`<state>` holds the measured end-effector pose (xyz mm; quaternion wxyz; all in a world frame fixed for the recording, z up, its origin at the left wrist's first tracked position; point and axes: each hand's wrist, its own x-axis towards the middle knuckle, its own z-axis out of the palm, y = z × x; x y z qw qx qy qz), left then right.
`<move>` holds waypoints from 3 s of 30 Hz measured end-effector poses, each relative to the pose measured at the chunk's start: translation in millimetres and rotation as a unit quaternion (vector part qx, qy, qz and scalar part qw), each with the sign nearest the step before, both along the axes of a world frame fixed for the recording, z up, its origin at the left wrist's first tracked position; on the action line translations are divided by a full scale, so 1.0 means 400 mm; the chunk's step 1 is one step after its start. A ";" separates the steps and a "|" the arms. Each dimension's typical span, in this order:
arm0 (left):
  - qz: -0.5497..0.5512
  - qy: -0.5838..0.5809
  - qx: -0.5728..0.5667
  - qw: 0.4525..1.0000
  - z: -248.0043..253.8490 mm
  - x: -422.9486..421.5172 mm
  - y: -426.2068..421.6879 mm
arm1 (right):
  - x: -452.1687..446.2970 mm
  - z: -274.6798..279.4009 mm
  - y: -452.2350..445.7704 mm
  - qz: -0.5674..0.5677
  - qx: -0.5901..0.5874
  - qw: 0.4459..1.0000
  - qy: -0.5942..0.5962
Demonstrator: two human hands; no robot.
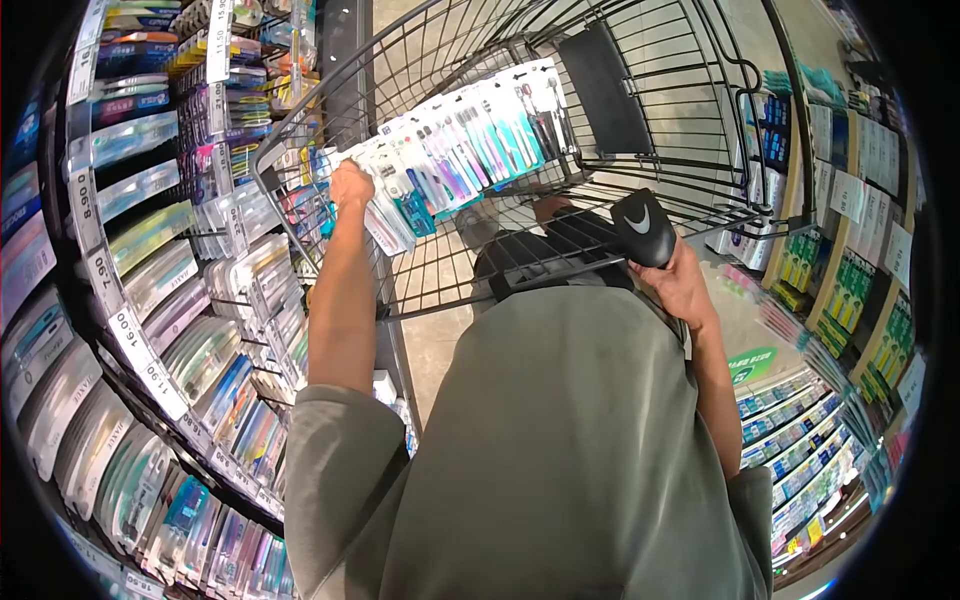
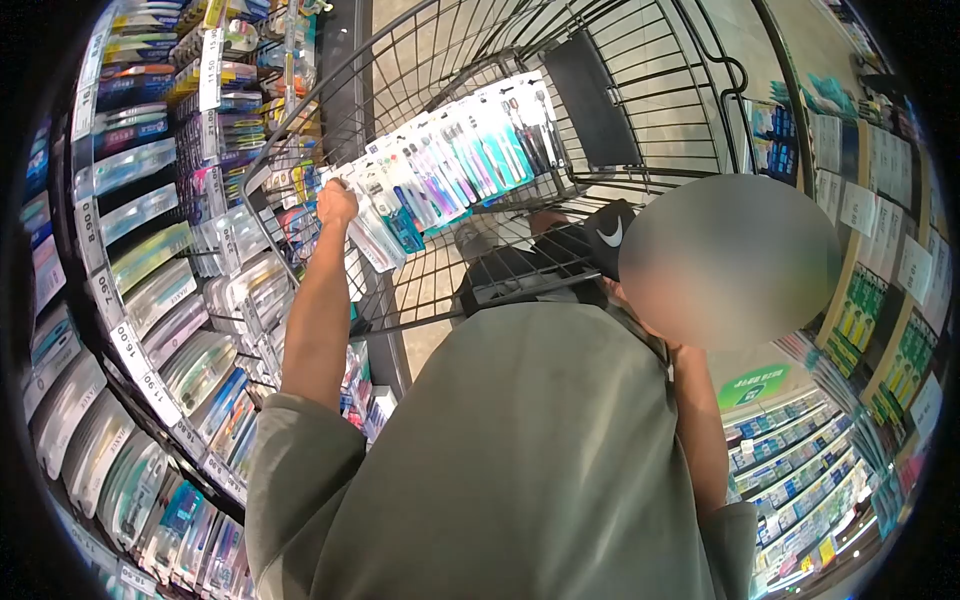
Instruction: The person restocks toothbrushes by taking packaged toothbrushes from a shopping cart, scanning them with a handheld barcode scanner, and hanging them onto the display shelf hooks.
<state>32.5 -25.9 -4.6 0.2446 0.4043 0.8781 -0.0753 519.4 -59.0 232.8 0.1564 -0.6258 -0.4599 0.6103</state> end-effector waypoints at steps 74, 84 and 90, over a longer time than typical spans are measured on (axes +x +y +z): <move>0.205 -0.485 0.755 0.391 0.820 0.550 -0.401 | -0.255 0.297 -0.027 0.468 -0.025 0.828 0.308; 0.215 -0.446 0.752 0.435 0.843 0.471 -0.370 | -0.234 0.295 -0.018 0.394 0.048 0.875 0.277; 0.300 -0.351 0.759 0.460 0.891 0.283 -0.371 | -0.157 0.162 -0.012 0.244 0.159 0.944 0.152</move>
